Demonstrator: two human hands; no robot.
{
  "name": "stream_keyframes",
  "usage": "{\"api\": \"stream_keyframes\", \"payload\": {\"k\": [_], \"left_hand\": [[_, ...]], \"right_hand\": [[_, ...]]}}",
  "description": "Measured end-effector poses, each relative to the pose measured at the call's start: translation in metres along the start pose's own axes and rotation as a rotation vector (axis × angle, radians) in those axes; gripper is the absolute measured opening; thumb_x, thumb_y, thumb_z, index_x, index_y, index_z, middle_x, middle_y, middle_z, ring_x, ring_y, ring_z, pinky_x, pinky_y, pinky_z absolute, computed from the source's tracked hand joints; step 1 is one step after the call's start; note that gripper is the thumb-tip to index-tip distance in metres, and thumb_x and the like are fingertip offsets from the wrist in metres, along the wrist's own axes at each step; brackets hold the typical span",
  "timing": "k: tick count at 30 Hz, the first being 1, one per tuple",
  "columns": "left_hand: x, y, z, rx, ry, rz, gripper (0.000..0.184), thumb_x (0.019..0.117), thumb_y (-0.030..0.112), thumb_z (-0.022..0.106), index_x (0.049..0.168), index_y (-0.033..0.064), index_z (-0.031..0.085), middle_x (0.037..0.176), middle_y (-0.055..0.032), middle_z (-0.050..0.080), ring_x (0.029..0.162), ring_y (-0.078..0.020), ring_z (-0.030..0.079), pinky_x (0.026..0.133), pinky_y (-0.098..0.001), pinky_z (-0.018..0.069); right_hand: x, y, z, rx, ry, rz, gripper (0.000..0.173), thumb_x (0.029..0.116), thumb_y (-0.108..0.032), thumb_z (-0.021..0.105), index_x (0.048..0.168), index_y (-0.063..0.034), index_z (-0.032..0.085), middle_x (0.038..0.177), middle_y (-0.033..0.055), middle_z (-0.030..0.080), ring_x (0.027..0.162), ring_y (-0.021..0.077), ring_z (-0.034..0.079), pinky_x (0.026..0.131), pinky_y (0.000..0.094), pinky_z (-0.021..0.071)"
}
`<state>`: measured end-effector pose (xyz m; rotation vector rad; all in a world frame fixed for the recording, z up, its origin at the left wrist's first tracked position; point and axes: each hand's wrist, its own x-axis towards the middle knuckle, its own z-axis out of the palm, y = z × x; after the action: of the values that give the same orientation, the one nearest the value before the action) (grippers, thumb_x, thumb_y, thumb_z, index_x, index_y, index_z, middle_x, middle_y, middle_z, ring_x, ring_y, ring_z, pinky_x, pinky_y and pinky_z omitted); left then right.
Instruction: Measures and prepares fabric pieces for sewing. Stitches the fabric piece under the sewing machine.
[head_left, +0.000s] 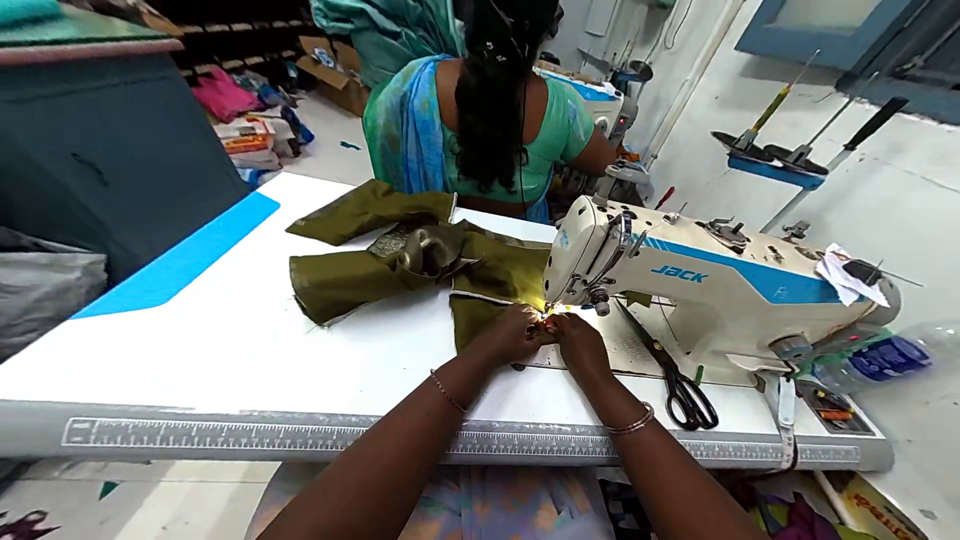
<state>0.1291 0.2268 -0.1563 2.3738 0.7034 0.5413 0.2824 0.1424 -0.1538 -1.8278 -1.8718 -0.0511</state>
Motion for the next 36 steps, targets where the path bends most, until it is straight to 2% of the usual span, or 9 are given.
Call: {"api": "stream_keyframes", "payload": {"k": [3, 8, 12, 14, 18, 22, 26, 32, 36], "left_hand": [[-0.001, -0.002, 0.0, -0.038, 0.022, 0.026, 0.024, 0.0953, 0.01, 0.069, 0.11, -0.0083, 0.072, 0.125, -0.0237, 0.068, 0.127, -0.0365, 0.059, 0.113, -0.0478, 0.0413], [0.002, -0.011, 0.004, -0.069, 0.055, 0.056, 0.019, 0.0933, 0.01, 0.071, 0.103, -0.0068, 0.073, 0.115, -0.0217, 0.071, 0.117, -0.0338, 0.065, 0.107, -0.0484, 0.0467], [-0.001, -0.002, -0.001, -0.009, -0.002, -0.017, 0.027, 0.0974, 0.014, 0.068, 0.115, -0.0069, 0.071, 0.125, -0.0215, 0.068, 0.124, -0.0341, 0.062, 0.112, -0.0483, 0.0431], [-0.002, 0.0, -0.001, 0.025, 0.001, 0.002, 0.025, 0.0976, 0.012, 0.066, 0.114, -0.0064, 0.071, 0.125, -0.021, 0.068, 0.126, -0.0341, 0.061, 0.113, -0.048, 0.0425], [-0.002, -0.004, 0.002, 0.047, 0.016, 0.045, 0.022, 0.0978, 0.012, 0.065, 0.11, -0.0047, 0.072, 0.125, -0.0196, 0.069, 0.127, -0.0325, 0.061, 0.113, -0.0459, 0.0424], [-0.003, 0.0, -0.002, 0.011, -0.002, 0.021, 0.025, 0.0993, 0.014, 0.065, 0.112, -0.0058, 0.071, 0.127, -0.0202, 0.067, 0.128, -0.0329, 0.059, 0.114, -0.0457, 0.0409], [-0.005, 0.001, -0.002, 0.02, 0.01, 0.027, 0.025, 0.0985, 0.012, 0.065, 0.114, -0.0077, 0.07, 0.128, -0.0213, 0.067, 0.129, -0.0335, 0.059, 0.115, -0.0453, 0.0403], [-0.003, 0.0, -0.001, 0.033, -0.001, 0.023, 0.025, 0.0995, 0.015, 0.065, 0.112, -0.0063, 0.071, 0.128, -0.0198, 0.068, 0.129, -0.0329, 0.059, 0.115, -0.0461, 0.0404], [-0.004, 0.003, -0.004, 0.03, -0.032, -0.019, 0.027, 0.0998, 0.015, 0.065, 0.116, -0.0071, 0.069, 0.13, -0.021, 0.066, 0.13, -0.0342, 0.057, 0.116, -0.0471, 0.0392]], "right_hand": [[-0.003, 0.0, -0.002, -0.023, -0.018, -0.029, 0.021, 0.0985, 0.004, 0.059, 0.114, 0.005, 0.072, 0.118, 0.0252, 0.071, 0.108, 0.0423, 0.07, 0.093, 0.0564, 0.0548], [-0.005, 0.007, 0.004, -0.06, 0.039, -0.182, 0.02, 0.094, 0.008, 0.061, 0.108, 0.0023, 0.075, 0.115, 0.0205, 0.073, 0.098, 0.0397, 0.074, 0.077, 0.0561, 0.0589], [0.013, 0.006, -0.015, -0.063, -0.196, -0.223, 0.027, 0.0932, 0.012, 0.057, 0.113, 0.0038, 0.074, 0.117, 0.0221, 0.072, 0.104, 0.0402, 0.071, 0.088, 0.0558, 0.0566], [0.02, 0.008, -0.024, -0.058, -0.331, -0.238, 0.026, 0.0948, 0.012, 0.056, 0.114, 0.0046, 0.073, 0.118, 0.0226, 0.071, 0.108, 0.0393, 0.07, 0.095, 0.0543, 0.0539], [0.023, 0.016, -0.037, -0.002, -0.409, -0.29, 0.021, 0.0949, 0.01, 0.057, 0.106, 0.0047, 0.074, 0.112, 0.0213, 0.072, 0.105, 0.0364, 0.07, 0.095, 0.0517, 0.054], [0.017, 0.011, -0.031, 0.034, -0.234, -0.225, 0.017, 0.0946, 0.008, 0.061, 0.106, 0.0046, 0.073, 0.111, 0.0221, 0.072, 0.103, 0.038, 0.071, 0.093, 0.0545, 0.055], [0.006, 0.012, -0.007, -0.006, -0.056, -0.235, 0.022, 0.0925, 0.011, 0.06, 0.106, 0.0027, 0.075, 0.112, 0.0201, 0.074, 0.097, 0.0378, 0.074, 0.082, 0.0551, 0.0589], [0.018, 0.01, -0.027, 0.007, -0.321, -0.26, 0.017, 0.0953, 0.006, 0.061, 0.105, 0.0032, 0.074, 0.11, 0.0198, 0.073, 0.103, 0.0353, 0.071, 0.092, 0.053, 0.0551], [0.014, 0.006, -0.016, 0.014, -0.156, -0.191, 0.02, 0.0958, 0.008, 0.059, 0.11, 0.0054, 0.073, 0.115, 0.0227, 0.072, 0.106, 0.0388, 0.071, 0.093, 0.0548, 0.0557]]}}
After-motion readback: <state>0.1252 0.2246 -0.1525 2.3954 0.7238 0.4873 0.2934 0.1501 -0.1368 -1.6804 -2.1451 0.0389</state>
